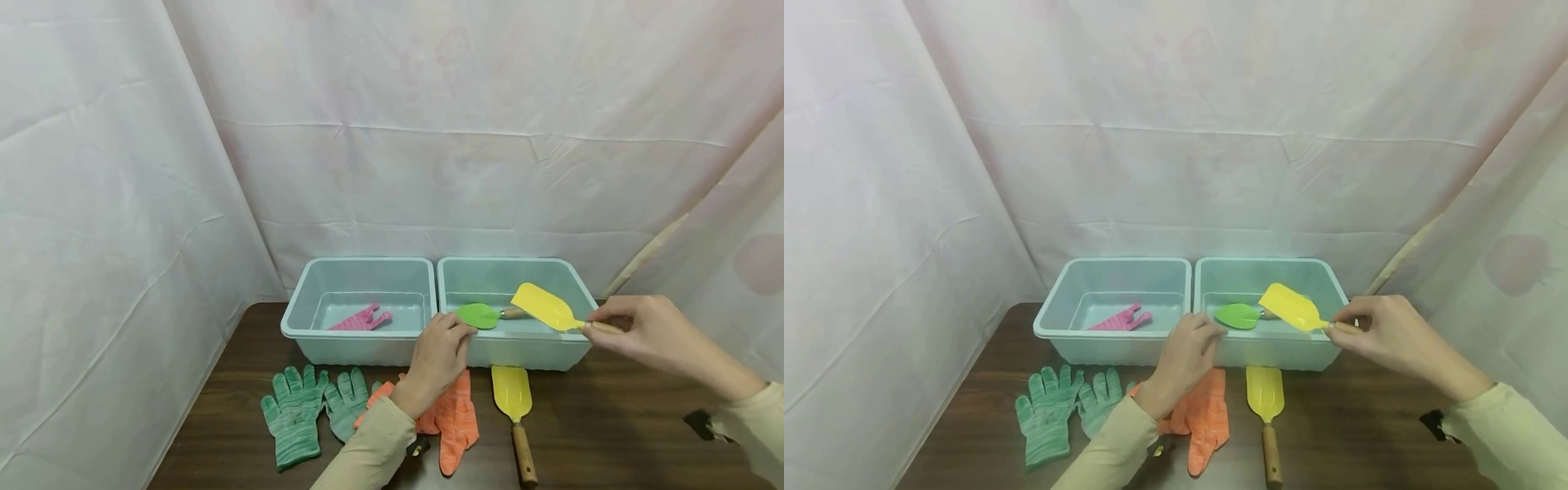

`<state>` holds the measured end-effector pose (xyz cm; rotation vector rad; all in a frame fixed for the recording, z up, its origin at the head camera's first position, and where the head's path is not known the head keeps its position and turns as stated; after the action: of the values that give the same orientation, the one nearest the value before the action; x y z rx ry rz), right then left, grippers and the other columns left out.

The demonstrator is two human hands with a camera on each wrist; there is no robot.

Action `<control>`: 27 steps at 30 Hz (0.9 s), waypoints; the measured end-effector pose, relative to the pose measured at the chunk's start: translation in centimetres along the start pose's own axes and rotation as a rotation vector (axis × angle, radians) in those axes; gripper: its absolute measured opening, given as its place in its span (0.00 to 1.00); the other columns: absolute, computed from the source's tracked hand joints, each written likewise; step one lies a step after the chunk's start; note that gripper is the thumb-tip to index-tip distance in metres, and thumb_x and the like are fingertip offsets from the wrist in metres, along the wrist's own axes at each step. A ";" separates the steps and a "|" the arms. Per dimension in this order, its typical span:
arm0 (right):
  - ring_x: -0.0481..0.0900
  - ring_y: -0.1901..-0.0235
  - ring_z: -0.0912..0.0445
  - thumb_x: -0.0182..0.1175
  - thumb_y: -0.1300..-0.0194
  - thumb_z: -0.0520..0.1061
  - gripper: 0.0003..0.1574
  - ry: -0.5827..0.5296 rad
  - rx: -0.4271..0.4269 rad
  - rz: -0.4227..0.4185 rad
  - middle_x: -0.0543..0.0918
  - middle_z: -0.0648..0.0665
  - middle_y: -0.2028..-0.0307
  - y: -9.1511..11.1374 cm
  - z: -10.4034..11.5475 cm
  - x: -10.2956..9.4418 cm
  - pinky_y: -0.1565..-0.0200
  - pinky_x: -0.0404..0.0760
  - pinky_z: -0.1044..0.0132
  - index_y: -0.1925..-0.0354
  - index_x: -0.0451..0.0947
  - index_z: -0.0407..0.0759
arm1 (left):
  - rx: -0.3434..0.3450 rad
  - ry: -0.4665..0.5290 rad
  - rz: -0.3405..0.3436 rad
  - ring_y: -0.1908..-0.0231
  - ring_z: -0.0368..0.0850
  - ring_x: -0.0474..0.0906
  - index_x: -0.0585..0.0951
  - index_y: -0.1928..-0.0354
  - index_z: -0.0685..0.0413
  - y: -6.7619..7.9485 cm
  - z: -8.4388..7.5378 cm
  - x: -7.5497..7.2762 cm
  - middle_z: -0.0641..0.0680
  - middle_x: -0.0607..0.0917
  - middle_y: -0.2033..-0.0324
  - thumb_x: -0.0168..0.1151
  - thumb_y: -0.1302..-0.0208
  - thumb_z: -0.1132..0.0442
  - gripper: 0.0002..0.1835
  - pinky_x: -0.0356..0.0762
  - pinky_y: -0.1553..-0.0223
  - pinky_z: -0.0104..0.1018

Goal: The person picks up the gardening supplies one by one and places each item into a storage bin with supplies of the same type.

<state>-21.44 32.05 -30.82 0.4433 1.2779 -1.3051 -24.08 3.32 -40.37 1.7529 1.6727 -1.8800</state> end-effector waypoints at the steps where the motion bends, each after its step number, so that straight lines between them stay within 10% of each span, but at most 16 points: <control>1: 0.76 0.76 0.71 0.79 0.41 0.44 0.09 -0.001 -0.001 0.002 0.87 0.63 0.72 -0.2 0.0 0.0 0.74 0.74 0.73 0.67 0.90 0.60 | 0.000 0.000 0.001 0.60 0.41 0.80 0.93 0.54 0.45 0.0 0.0 0.0 0.45 0.86 0.62 0.63 0.22 0.64 0.10 0.80 0.58 0.28; 27: 0.73 0.77 0.69 0.76 0.36 0.48 0.02 -0.008 -0.062 0.105 0.86 0.63 0.73 -4.1 0.1 1.5 0.74 0.74 0.69 0.63 0.92 0.57 | -0.018 0.008 0.007 0.60 0.40 0.81 0.94 0.53 0.45 0.0 0.0 -0.1 0.44 0.87 0.61 0.65 0.23 0.63 0.10 0.80 0.59 0.27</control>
<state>-25.31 30.03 -30.43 0.4551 1.2680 -1.1755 -24.06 3.32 -40.31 1.7587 1.6792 -1.8515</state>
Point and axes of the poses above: each hand's wrist, its own y-axis away from the middle knuckle, its own x-axis out of the palm, z = x × y, the point moved 6 cm from there along -y, towards the middle knuckle
